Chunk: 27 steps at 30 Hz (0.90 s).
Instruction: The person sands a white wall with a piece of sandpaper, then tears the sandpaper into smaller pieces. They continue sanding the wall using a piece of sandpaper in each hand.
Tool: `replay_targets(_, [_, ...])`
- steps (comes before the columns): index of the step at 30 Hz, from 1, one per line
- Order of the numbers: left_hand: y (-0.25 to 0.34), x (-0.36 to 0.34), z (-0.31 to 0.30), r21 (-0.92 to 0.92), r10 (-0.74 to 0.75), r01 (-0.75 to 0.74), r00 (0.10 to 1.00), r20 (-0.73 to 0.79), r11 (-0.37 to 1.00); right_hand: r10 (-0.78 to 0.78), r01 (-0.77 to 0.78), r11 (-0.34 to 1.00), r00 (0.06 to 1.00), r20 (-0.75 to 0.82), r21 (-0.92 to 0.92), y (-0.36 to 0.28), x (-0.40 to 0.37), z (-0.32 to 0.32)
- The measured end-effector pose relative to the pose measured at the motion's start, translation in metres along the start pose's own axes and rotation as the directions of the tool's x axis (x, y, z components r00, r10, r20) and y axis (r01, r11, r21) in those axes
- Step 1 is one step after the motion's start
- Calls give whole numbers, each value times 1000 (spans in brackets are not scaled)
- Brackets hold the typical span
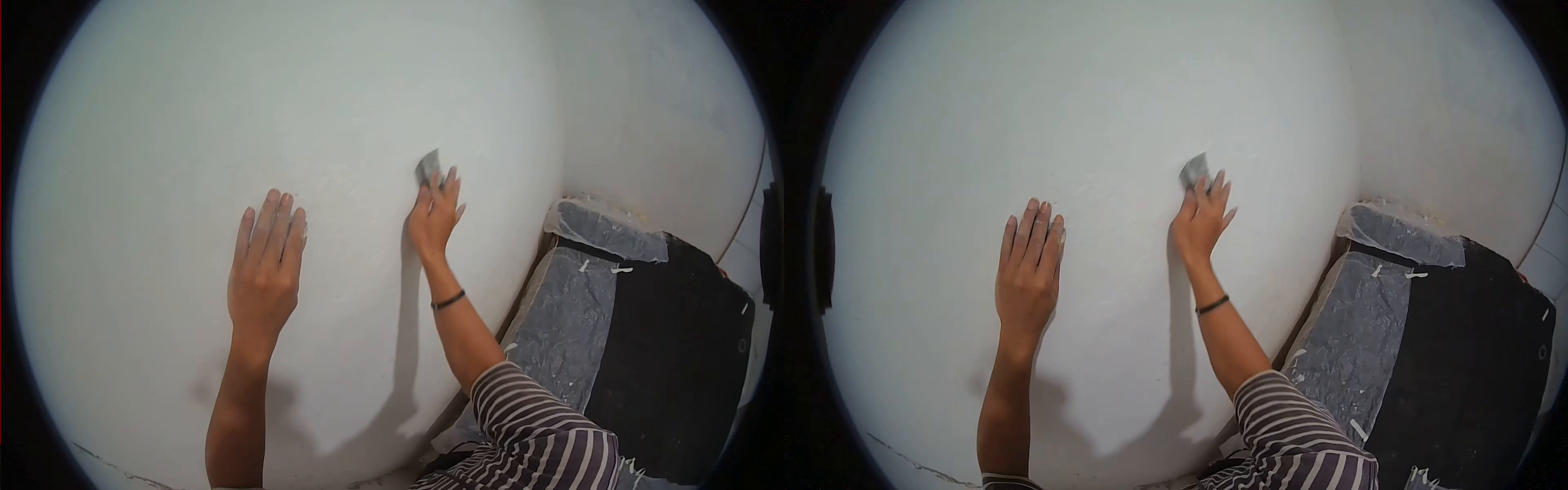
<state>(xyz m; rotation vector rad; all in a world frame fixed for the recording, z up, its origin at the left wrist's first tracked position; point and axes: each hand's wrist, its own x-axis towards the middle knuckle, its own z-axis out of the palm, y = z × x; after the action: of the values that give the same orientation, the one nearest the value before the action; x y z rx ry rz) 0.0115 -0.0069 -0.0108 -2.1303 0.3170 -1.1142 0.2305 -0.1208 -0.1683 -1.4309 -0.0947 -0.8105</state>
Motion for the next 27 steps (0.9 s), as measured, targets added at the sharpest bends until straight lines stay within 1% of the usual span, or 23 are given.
replay_targets(2, [-1,-2,2,16,1,0,1000,-8,1000,4,4,998,991,136,-59,-2,-40,-15])
replay_targets(3, [-3,2,3,24,5,-4,1000,-18,1000,1,16,996,979,206,-85,-3,-45,-17])
replay_targets(4, [-3,3,3,31,6,-6,1000,-17,999,-75,96,988,984,163,-122,2,-38,-15])
replay_targets(5, [-2,-1,1,33,12,-13,1000,3,999,-59,72,991,992,109,-113,11,-27,-14])
replay_targets(7, [-1,1,0,17,7,-7,1000,3,1000,-24,24,996,1000,2,-89,8,18,-4])
replay_targets(8, [-1,1,0,5,2,-2,1000,1,1000,4,-6,998,1000,-31,-66,5,23,-1])
replay_targets(11, [-2,0,1,19,2,-2,1000,4,1000,-10,15,999,996,86,-51,1,-30,-7])
replay_targets(12, [-3,2,2,24,6,-6,1000,-9,1000,17,-5,998,981,192,-62,-5,-48,-13])
replay_targets(15, [-3,-3,3,24,10,-10,1000,-3,1000,-56,61,995,997,56,-79,6,-10,-6])
replay_targets(16, [-2,0,2,12,4,-4,1000,-5,1000,6,-3,996,1000,28,-93,2,11,-5])
replay_targets(17, [0,1,1,-4,-6,5,1000,-6,1000,26,-24,998,999,35,-66,3,5,-4])
replay_targets(19, [-2,-1,0,21,8,-8,1000,11,1000,50,-49,999,998,24,-10,3,-2,2])
replay_targets(20, [-2,0,0,33,9,-9,1000,9,999,55,-51,998,995,84,-48,5,-25,-1])
replay_targets(23, [0,-2,3,12,2,-2,1000,-28,1000,-28,40,994,992,123,-97,0,-37,-9])
replay_targets(24, [0,-3,1,7,5,-4,1000,-21,1000,5,0,998,996,89,-58,8,-18,-7])
replay_targets(25, [0,0,0,3,5,-5,1000,-17,1000,34,-31,997,998,47,-65,12,3,-5])
replay_targets(27, [1,-2,0,-2,-1,1,1000,-9,1000,105,-105,994,994,4,-22,9,15,0])
